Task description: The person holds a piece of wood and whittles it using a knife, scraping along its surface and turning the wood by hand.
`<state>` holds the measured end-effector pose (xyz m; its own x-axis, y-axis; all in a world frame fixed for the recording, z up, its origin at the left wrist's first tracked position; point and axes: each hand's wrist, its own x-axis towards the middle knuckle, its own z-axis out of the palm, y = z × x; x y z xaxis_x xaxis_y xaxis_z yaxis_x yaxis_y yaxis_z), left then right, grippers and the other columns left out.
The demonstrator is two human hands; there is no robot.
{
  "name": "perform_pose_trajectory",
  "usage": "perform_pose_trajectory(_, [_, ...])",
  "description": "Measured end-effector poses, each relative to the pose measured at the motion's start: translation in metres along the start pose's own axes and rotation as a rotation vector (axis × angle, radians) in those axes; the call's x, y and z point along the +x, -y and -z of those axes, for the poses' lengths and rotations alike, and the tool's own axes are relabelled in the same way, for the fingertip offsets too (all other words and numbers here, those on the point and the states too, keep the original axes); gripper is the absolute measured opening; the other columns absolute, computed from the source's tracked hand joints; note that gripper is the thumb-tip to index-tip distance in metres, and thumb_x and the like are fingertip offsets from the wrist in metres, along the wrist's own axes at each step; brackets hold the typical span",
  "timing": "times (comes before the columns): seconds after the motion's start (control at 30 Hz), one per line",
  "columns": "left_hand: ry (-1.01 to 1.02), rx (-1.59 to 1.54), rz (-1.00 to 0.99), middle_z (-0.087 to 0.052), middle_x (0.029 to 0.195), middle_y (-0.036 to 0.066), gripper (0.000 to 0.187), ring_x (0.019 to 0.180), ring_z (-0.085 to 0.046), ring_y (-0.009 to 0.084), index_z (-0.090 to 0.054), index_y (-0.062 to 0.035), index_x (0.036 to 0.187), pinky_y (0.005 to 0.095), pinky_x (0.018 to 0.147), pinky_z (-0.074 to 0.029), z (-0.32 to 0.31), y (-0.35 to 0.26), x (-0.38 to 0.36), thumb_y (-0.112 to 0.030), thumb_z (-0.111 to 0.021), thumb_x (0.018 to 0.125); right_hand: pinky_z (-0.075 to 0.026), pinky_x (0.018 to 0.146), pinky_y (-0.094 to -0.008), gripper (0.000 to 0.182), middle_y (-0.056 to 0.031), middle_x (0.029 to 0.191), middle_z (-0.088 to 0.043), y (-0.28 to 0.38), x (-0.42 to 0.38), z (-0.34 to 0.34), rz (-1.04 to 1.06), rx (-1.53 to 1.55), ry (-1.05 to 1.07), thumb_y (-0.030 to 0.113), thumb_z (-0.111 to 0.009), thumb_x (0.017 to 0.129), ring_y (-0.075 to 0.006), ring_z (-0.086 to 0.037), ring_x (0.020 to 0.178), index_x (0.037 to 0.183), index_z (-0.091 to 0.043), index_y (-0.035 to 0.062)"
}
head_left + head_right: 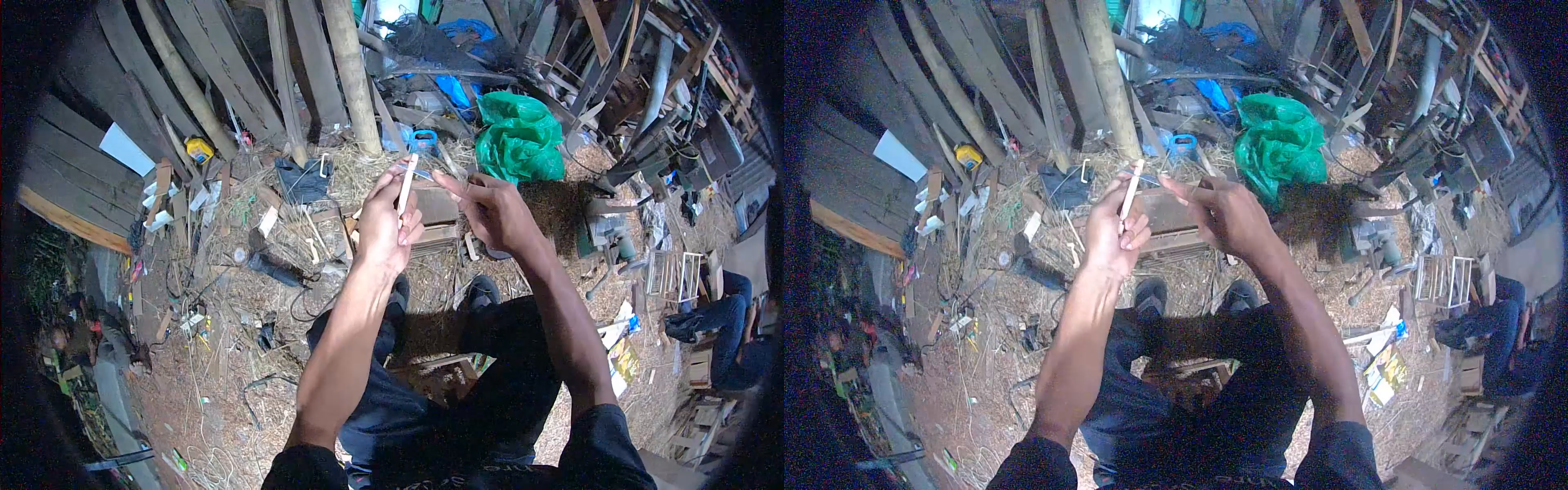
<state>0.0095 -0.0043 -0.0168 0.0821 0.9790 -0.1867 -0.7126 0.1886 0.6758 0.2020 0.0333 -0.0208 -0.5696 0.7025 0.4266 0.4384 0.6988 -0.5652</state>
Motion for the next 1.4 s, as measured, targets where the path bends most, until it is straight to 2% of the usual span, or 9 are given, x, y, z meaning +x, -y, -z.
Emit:
perform_pose_trajectory(0.3, [-0.123,0.186,-0.098,-0.036,0.051,-0.002,0.037,0.036,-0.028,0.0061,-0.046,-0.0091,0.132,0.0209,0.032,-0.021,-0.007,-0.004,-0.001,-0.015,-0.030,0.100,-0.036,0.056,-0.0342,0.057,-0.0121,0.064,-0.038,0.000,-0.012,-0.012,0.019,0.150,0.090,-0.005,-0.054,0.077,-0.0211,-0.039,0.058,0.131,-0.058,0.0137])
perform_pose_trajectory(0.4, [-0.117,0.135,-0.076,-0.036,0.052,-0.002,0.034,0.036,-0.028,0.0059,-0.047,-0.0096,0.130,0.0206,0.032,-0.021,-0.011,-0.002,-0.006,-0.015,-0.031,0.100,-0.037,0.056,-0.0338,0.058,-0.0114,0.064,-0.039,-0.003,-0.010,-0.014,0.124,0.134,-0.028,-0.006,-0.055,0.078,-0.0200,-0.039,0.057,0.131,-0.059,0.0164])
perform_pose_trajectory(0.63, [-0.093,0.099,-0.072,-0.040,0.055,-0.002,0.023,0.037,-0.030,0.0051,-0.048,-0.0126,0.120,0.0202,0.032,-0.021,-0.019,0.011,-0.006,-0.017,-0.033,0.103,-0.037,0.054,-0.0311,0.054,-0.0098,0.067,-0.044,0.000,-0.008,-0.002,-0.003,0.040,-0.086,-0.009,-0.054,0.082,-0.0178,-0.039,0.057,0.130,-0.060,0.0174])
perform_pose_trajectory(0.93, [-0.071,-0.077,-0.009,-0.039,0.057,-0.002,0.022,0.037,-0.030,0.0060,-0.050,-0.0130,0.115,0.0209,0.032,-0.022,-0.002,0.012,0.006,-0.016,-0.032,0.102,-0.044,0.057,-0.0269,0.053,-0.0061,0.076,-0.053,-0.008,-0.006,-0.012,0.004,-0.340,-0.195,0.000,-0.062,0.083,-0.0182,-0.050,0.060,0.124,-0.063,0.0337])
perform_pose_trajectory(0.97, [-0.077,-0.093,-0.006,-0.038,0.058,-0.002,0.023,0.038,-0.030,0.0061,-0.051,-0.0128,0.116,0.0211,0.033,-0.023,0.002,0.011,0.009,-0.016,-0.032,0.102,-0.045,0.058,-0.0241,0.048,-0.0060,0.076,-0.052,-0.010,-0.005,-0.013,0.044,-0.396,-0.182,0.002,-0.063,0.085,-0.0151,-0.052,0.062,0.125,-0.063,0.0268])
perform_pose_trajectory(1.07, [-0.162,-0.051,-0.020,-0.039,0.056,-0.001,0.019,0.036,-0.029,0.0062,-0.049,-0.0134,0.114,0.0211,0.032,-0.022,-0.002,0.004,0.012,-0.017,-0.034,0.102,-0.048,0.058,-0.0296,0.056,-0.0073,0.079,-0.058,-0.016,-0.001,-0.025,-0.012,-0.032,-0.182,0.000,-0.062,0.082,-0.0209,-0.057,0.060,0.132,-0.057,0.0258])
perform_pose_trajectory(1.27, [-0.245,0.098,-0.117,-0.046,0.068,0.000,0.031,0.041,-0.030,0.0055,-0.050,-0.0094,0.126,0.0210,0.034,-0.025,0.002,0.002,0.019,-0.015,-0.032,0.102,-0.045,0.059,-0.0262,0.031,-0.0073,0.074,-0.058,-0.009,0.007,-0.050,-0.198,0.435,-0.456,-0.002,-0.055,0.088,-0.0112,-0.054,0.064,0.118,-0.059,0.0035])
perform_pose_trajectory(1.3, [-0.263,0.119,-0.137,-0.046,0.068,0.000,0.031,0.041,-0.031,0.0055,-0.050,-0.0092,0.126,0.0210,0.035,-0.025,0.002,-0.002,0.017,-0.014,-0.031,0.101,-0.047,0.061,-0.0297,0.023,-0.0101,0.076,-0.059,-0.005,0.009,-0.045,-0.241,0.341,-0.422,-0.004,-0.053,0.087,-0.0175,-0.058,0.067,0.109,-0.058,0.0016])
perform_pose_trajectory(1.4, [-0.278,0.175,-0.162,-0.045,0.064,0.000,0.034,0.041,-0.032,0.0058,-0.050,-0.0084,0.128,0.0216,0.035,-0.024,0.002,-0.010,0.012,-0.012,-0.031,0.100,-0.049,0.065,-0.0345,0.019,-0.0142,0.079,-0.060,-0.019,0.010,-0.051,-0.003,0.088,-0.355,-0.003,-0.053,0.087,-0.0283,-0.062,0.071,0.106,-0.058,0.0011])
